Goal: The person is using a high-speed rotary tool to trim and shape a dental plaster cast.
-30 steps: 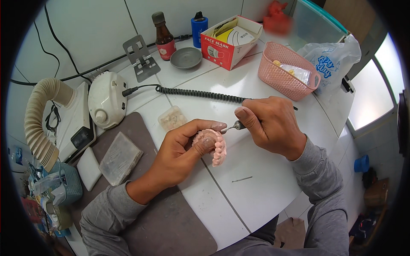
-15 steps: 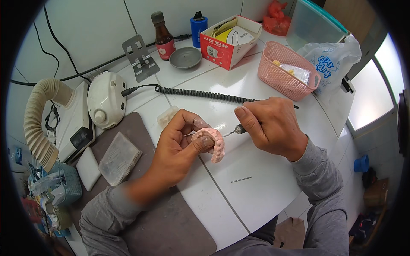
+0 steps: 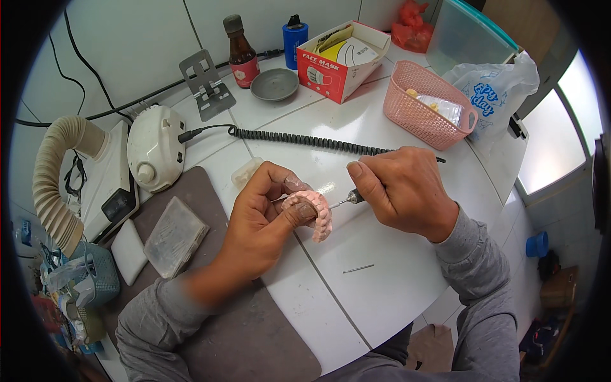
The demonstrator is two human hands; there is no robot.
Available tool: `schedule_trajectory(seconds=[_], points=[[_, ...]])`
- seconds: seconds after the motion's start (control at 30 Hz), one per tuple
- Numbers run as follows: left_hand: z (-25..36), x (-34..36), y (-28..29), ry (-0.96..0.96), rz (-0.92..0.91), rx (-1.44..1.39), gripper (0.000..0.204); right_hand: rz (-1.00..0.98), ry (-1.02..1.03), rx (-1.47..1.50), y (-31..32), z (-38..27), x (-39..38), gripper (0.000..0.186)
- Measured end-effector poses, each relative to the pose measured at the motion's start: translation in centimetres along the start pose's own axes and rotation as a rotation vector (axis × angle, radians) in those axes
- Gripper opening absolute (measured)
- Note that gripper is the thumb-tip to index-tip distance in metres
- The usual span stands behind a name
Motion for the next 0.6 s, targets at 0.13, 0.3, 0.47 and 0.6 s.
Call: schedule_trajectory(seconds=[0.13, 0.3, 0.47, 0.6], points=[[0.06, 0.0, -0.05, -0.012, -0.012, 0.012, 0.023, -0.012, 0.005, -0.023, -0.03, -0.02, 0.0, 0.047], [0.17, -0.01, -0.16, -0.005, -0.014, 0.013, 0.022, -0.004, 0.013, -0.009, 0.0, -0.18, 0.0, 0.047], [0.14, -0.08, -0.16, -0.004, -0.018, 0.03, 0.022, -0.009, 0.006, -0.015, -0.19, -0.03, -0.06, 0.046], [0.39, -0.07, -0.28, -0.005, -0.006, 0.017, 0.019, -0.002, 0.007, -0.013, -0.17, 0.0, -0.09, 0.046]])
Point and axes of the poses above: each hand's wrist, its own x-axis towards the middle knuckle, its own y-axis out of the back of the hand, z = x × y, the point moved 8 cm from there along x, towards the middle knuckle, and after that the axes turned 11 degrees about z, right-handed, at the moved point
